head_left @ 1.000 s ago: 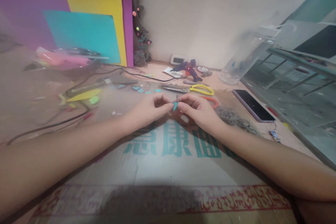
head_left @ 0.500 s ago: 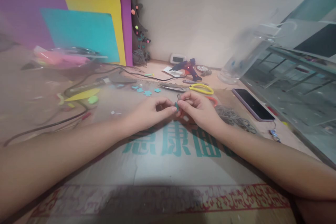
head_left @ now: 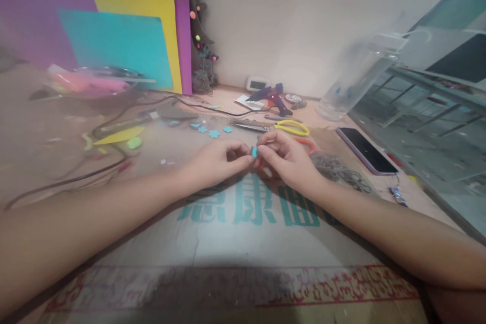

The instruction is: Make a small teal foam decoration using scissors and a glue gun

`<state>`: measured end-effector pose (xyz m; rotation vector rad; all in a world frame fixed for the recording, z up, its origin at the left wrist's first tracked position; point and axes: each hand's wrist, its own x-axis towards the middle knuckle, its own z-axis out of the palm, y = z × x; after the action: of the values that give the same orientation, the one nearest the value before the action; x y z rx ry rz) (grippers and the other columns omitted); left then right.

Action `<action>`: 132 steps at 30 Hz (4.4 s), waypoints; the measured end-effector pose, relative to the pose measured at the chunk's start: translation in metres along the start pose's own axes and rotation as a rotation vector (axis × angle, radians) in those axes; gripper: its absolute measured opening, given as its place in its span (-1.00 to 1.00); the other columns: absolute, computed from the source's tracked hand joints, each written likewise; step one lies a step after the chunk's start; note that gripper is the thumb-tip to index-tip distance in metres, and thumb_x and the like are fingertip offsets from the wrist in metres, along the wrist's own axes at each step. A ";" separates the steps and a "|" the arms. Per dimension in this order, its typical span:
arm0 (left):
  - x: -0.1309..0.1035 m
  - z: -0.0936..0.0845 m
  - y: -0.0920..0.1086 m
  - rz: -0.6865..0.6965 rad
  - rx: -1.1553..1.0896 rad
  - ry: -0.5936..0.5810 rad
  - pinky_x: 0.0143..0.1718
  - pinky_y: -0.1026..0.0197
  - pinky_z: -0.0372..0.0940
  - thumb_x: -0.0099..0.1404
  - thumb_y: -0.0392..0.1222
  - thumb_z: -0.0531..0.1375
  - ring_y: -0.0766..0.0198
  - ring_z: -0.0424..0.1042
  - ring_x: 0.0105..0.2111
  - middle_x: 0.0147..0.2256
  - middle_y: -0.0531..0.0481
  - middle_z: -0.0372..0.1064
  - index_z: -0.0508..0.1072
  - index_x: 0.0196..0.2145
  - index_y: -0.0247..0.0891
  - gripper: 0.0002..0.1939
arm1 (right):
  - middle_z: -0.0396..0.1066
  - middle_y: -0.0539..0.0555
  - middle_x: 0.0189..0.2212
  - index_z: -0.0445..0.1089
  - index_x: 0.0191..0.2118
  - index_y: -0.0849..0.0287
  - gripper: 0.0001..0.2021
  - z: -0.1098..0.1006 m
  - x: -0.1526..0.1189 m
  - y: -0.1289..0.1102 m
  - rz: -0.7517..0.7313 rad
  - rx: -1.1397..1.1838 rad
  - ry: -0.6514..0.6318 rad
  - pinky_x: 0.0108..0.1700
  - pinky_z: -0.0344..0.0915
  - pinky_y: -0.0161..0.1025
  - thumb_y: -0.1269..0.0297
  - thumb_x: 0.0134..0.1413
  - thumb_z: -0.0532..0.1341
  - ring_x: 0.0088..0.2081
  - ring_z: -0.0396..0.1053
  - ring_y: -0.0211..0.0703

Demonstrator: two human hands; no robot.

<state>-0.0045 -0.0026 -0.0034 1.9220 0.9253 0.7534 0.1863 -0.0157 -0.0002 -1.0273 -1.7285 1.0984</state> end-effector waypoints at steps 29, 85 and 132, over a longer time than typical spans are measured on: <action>0.003 -0.001 -0.012 -0.024 0.018 0.082 -0.44 0.30 0.16 0.28 -0.04 0.15 0.34 0.29 -0.48 -0.47 0.06 0.40 0.49 -0.37 -0.28 -0.74 | 0.36 -0.05 -0.48 0.27 -0.33 0.17 -0.77 0.000 0.002 0.003 0.054 -0.026 -0.030 -0.52 0.21 -0.36 0.13 0.12 0.26 -0.54 0.27 -0.36; 0.001 -0.003 -0.004 0.065 0.083 0.138 -0.34 0.23 0.19 0.35 -0.02 0.07 0.27 0.33 -0.38 -0.42 0.02 0.40 0.42 -0.43 -0.26 -0.69 | 0.39 -0.03 -0.45 0.28 -0.30 0.17 -0.77 -0.002 0.003 0.000 0.062 0.033 -0.094 -0.42 0.31 -0.34 0.16 0.09 0.30 -0.45 0.36 -0.31; 0.001 -0.003 -0.005 0.045 0.083 0.128 -0.40 0.27 0.17 0.33 0.02 0.11 0.33 0.27 -0.49 -0.50 0.08 0.36 0.45 -0.45 -0.26 -0.67 | 0.39 -0.03 -0.47 0.33 -0.27 0.17 -0.74 -0.004 0.004 0.004 0.081 0.002 -0.041 -0.43 0.31 -0.33 0.08 0.10 0.29 -0.46 0.37 -0.29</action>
<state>-0.0078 0.0008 -0.0061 1.9907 1.0080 0.8861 0.1894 -0.0095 -0.0015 -1.0887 -1.7307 1.1790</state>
